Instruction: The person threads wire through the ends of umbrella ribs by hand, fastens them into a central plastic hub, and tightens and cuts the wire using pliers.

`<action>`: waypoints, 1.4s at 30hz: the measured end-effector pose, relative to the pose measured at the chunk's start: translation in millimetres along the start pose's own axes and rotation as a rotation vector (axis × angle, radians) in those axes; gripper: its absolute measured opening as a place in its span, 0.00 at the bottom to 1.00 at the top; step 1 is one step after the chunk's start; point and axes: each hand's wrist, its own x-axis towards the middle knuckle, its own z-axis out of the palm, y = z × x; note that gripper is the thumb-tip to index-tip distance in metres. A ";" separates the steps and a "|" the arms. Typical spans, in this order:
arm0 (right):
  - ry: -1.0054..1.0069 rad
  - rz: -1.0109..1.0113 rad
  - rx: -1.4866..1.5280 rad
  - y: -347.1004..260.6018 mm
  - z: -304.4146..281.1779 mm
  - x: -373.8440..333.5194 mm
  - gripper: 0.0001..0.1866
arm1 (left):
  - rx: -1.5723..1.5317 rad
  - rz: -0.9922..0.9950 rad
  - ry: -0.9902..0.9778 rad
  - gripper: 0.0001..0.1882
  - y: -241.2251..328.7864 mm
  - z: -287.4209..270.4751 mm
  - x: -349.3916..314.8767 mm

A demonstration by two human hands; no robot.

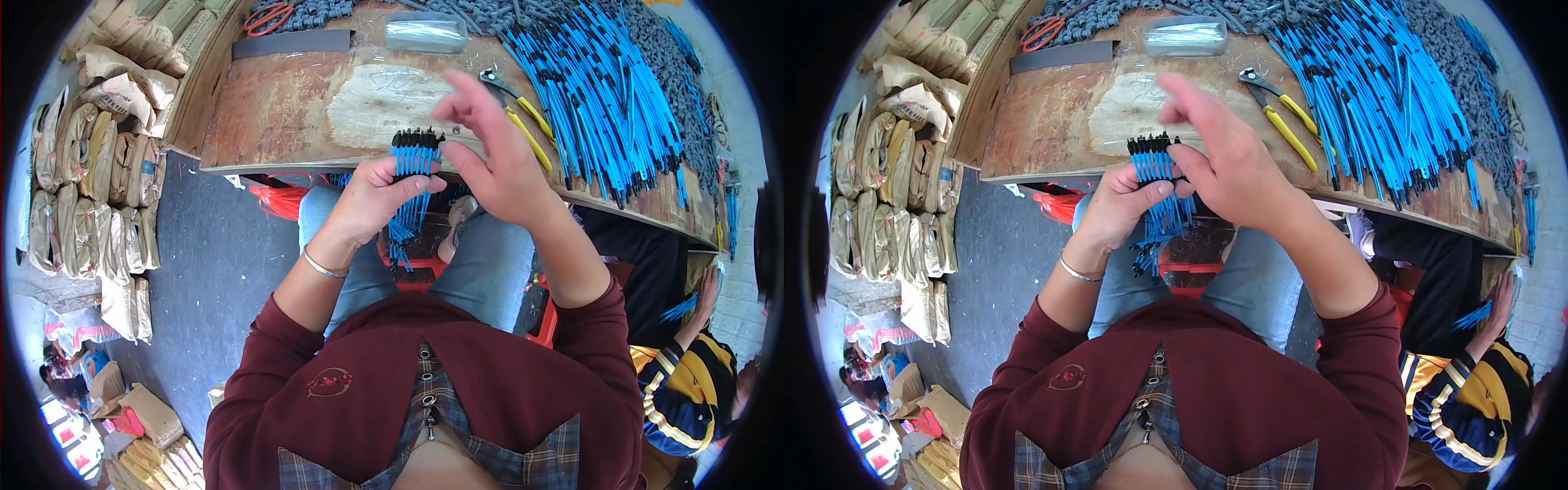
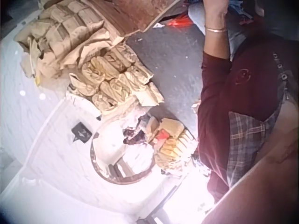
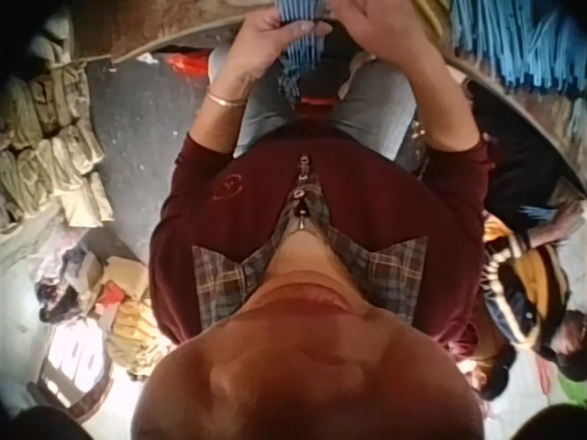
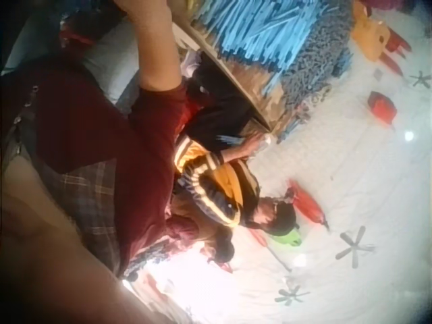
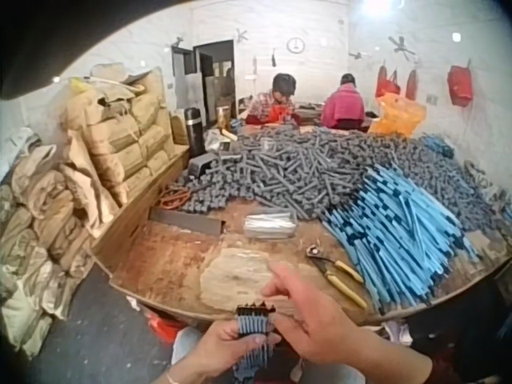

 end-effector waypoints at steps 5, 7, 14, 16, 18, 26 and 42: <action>0.090 -0.152 0.413 7.1 6.5 5.3 0.37 | 0.003 0.016 -0.011 0.11 -4.3 -3.1 -2.6; 0.132 -0.117 0.201 20.2 -8.4 20.5 0.34 | -0.056 -0.013 0.012 0.10 -7.1 -4.5 -5.3; 0.114 -0.081 -0.857 112.3 -41.8 116.6 0.11 | 0.186 0.193 -0.044 0.11 -7.3 -6.8 -2.9; -0.052 0.046 -0.984 115.3 -33.8 138.4 0.10 | 0.275 0.371 -0.063 0.12 -6.6 -7.3 -2.7; -0.155 0.107 -1.023 117.9 -26.7 154.7 0.09 | 0.280 0.380 -0.071 0.13 -3.7 -8.6 0.5; -0.280 0.195 -1.287 129.0 -3.3 160.9 0.09 | 0.284 0.357 -0.110 0.13 2.2 -11.2 -5.2; 0.347 0.389 -0.031 19.8 -53.7 7.2 0.06 | 0.246 0.358 -0.158 0.11 3.6 -0.9 -2.5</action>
